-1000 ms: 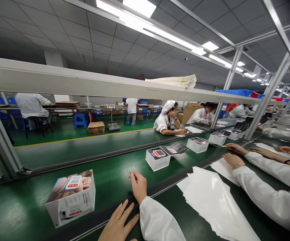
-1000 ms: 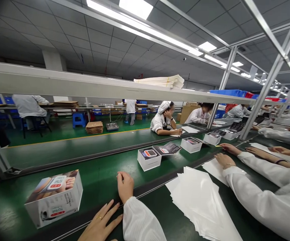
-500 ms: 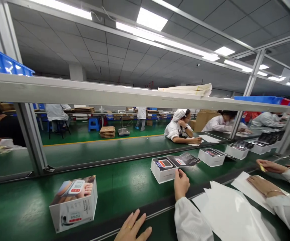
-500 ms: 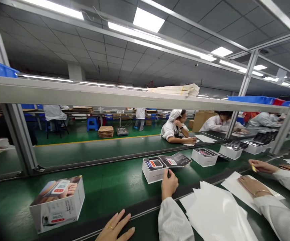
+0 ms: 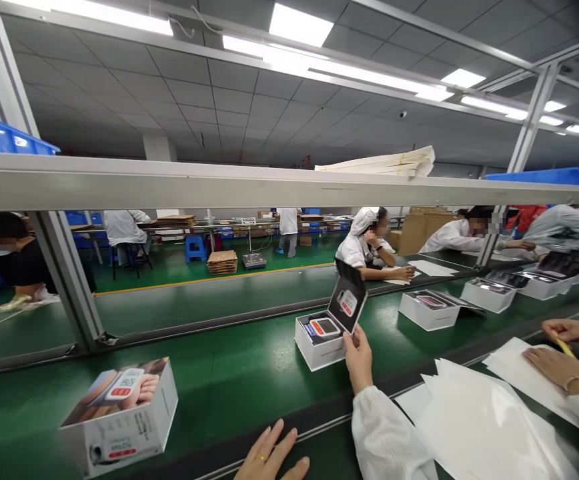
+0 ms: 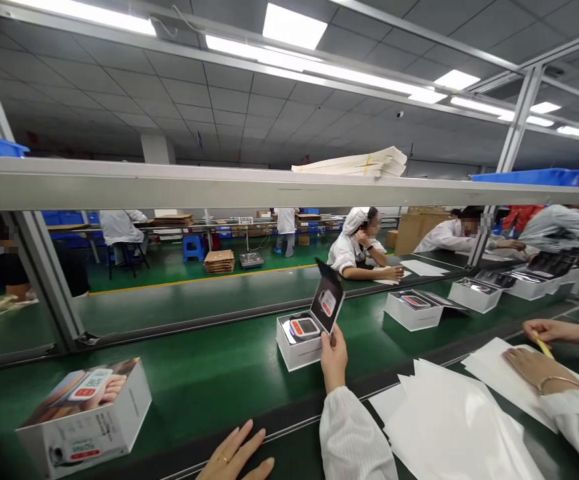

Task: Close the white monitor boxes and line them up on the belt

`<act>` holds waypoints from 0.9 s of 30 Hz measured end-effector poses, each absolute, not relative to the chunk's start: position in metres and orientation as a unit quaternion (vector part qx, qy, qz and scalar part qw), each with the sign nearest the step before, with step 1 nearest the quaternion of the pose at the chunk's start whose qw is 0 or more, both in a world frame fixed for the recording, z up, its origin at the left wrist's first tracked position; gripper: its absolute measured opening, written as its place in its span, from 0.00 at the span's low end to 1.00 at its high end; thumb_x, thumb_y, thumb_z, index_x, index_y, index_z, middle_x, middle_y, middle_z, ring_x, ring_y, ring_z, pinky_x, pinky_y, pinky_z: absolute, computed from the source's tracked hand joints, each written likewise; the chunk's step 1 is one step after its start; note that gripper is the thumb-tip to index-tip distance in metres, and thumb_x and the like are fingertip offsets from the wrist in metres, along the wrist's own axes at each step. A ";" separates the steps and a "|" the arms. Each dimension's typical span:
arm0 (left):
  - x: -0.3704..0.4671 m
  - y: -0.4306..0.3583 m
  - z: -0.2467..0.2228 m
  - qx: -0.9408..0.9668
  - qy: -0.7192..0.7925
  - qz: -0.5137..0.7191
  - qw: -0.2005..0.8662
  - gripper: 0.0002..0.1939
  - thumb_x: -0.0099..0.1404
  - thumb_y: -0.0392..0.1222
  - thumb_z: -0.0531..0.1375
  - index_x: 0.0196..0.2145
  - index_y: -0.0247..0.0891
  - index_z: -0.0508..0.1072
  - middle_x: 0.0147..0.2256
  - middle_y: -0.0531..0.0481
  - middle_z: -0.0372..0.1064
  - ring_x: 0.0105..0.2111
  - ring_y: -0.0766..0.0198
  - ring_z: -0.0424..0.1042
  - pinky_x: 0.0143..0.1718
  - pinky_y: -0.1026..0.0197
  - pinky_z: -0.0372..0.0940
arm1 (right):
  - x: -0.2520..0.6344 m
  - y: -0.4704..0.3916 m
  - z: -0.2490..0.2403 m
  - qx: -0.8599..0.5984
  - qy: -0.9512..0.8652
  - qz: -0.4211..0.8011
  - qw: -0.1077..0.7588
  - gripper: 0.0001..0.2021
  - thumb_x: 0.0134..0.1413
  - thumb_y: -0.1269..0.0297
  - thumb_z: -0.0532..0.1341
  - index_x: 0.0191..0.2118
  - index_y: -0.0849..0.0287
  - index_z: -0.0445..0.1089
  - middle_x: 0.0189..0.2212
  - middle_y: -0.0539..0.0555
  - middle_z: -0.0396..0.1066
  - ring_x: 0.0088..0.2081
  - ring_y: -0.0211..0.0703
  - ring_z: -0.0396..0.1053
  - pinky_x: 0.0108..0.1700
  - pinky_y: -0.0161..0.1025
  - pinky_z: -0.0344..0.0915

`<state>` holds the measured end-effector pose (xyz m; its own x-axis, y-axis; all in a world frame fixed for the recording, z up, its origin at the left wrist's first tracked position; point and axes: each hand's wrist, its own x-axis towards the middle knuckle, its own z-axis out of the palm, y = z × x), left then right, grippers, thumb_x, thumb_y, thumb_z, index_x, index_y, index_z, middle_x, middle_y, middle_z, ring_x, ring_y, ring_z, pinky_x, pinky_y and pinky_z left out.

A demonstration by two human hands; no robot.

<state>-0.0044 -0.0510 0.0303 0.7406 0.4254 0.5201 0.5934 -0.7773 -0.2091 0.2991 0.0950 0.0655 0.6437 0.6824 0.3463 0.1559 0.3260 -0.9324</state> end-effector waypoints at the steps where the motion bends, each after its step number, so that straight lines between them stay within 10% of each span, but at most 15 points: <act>1: -0.005 -0.051 0.033 -0.920 -0.267 -0.220 0.184 0.31 0.71 0.53 0.57 0.67 0.56 0.52 0.63 0.50 0.59 0.63 0.50 0.58 0.57 0.49 0.65 | 0.298 0.095 0.065 -0.560 -0.391 0.173 0.710 0.34 0.52 0.46 0.58 0.60 0.62 0.65 0.52 0.63 0.71 0.47 0.50 0.72 0.47 0.41 0.68; 27: -0.009 -0.052 0.041 -0.936 -0.246 -0.201 0.152 0.31 0.69 0.61 0.55 0.66 0.54 0.57 0.63 0.46 0.60 0.63 0.46 0.59 0.54 0.48 0.68 | 0.257 0.074 0.081 -0.529 -0.569 0.143 0.613 0.21 0.59 0.51 0.54 0.51 0.54 0.75 0.51 0.59 0.70 0.50 0.50 0.68 0.54 0.47 0.65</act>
